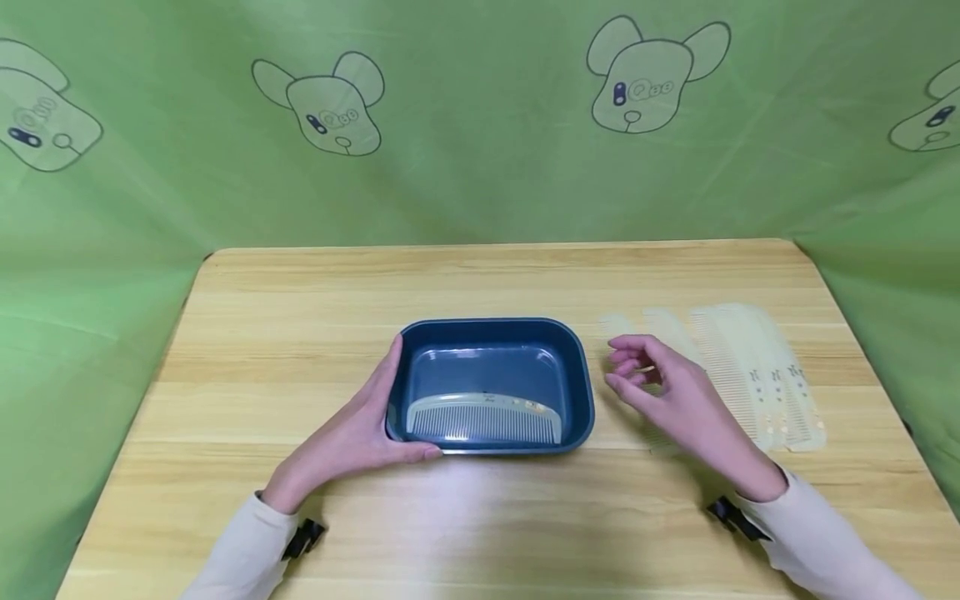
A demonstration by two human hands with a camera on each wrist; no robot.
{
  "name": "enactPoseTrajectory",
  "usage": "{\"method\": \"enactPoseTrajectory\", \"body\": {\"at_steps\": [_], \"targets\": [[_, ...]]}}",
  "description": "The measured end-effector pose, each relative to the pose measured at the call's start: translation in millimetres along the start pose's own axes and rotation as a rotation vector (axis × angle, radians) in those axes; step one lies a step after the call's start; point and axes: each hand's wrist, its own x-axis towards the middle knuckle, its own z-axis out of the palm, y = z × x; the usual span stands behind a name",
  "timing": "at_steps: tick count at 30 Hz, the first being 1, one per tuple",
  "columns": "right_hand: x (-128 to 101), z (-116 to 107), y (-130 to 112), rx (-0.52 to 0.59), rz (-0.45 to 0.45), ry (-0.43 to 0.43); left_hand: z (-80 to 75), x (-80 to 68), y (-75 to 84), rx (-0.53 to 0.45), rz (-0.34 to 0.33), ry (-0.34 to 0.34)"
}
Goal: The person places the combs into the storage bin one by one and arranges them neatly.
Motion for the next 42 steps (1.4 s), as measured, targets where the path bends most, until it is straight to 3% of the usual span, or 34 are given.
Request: {"method": "enactPoseTrajectory", "body": {"at_steps": [8, 14, 20, 26, 36, 42], "targets": [[-9, -8, 17, -0.108, 0.126, -0.039, -0.7, 1.5, -0.4, 0.008, 0.018, -0.002], [-14, -9, 28, -0.202, 0.176, -0.102, -0.6, 1.3, -1.6, 0.004, 0.021, -0.004], [-19, -8, 37, -0.246, 0.200, -0.111, 4.1, 0.5, -2.0, -0.008, 0.020, -0.004], [-16, -7, 38, -0.267, 0.240, -0.125, 1.6, 0.2, -0.3, -0.008, 0.023, 0.009], [-8, -12, 34, -0.258, 0.334, -0.217, 0.6, 1.6, -2.1, -0.001, 0.028, 0.000], [-9, -14, 35, -0.217, 0.322, -0.237, 1.4, 1.7, -3.5, -0.004, 0.021, -0.002]]}}
